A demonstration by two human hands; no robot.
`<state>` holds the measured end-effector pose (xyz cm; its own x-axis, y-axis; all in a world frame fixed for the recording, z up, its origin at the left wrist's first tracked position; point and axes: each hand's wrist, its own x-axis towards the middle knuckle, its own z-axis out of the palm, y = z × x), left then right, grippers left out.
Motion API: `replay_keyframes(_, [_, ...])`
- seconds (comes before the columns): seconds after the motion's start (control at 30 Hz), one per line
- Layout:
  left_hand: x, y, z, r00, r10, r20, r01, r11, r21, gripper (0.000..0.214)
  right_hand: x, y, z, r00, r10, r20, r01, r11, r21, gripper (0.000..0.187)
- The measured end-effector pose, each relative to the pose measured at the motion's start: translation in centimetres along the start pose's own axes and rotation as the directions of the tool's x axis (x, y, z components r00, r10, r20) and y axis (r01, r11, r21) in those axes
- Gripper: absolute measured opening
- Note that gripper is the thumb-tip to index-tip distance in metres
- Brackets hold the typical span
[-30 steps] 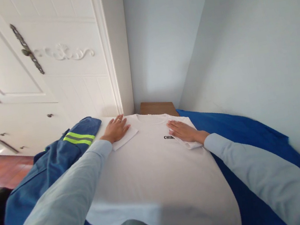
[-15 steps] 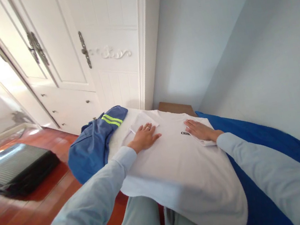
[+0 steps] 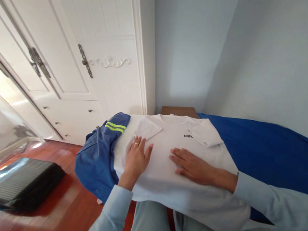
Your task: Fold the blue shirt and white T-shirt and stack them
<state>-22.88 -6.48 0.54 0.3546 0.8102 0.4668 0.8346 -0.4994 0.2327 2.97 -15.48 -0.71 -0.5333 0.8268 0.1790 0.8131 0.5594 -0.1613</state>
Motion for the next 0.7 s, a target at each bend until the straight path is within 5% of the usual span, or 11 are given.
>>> replay_keyframes(0.13, [-2.0, 0.8, 0.6, 0.993, -0.106, 0.055, 0.101, 0.991, 0.087, 0.053, -2.0, -0.5, -0.4, 0.999, 0.042, 0.023, -0.043, 0.999, 0.015, 0.059])
replay_keyframes(0.37, [-1.1, -1.7, 0.6, 0.990, -0.027, 0.136, 0.010, 0.993, 0.119, 0.052, -7.6, 2.4, -1.8, 0.991, 0.114, 0.068, -0.112, 0.993, -0.039, 0.063])
replay_keyframes(0.7, [-0.9, -2.0, 0.3, 0.993, -0.041, 0.112, 0.034, 0.997, 0.067, 0.047, -13.4, 0.7, -3.2, 0.982, 0.187, 0.004, -0.185, 0.978, -0.098, 0.063])
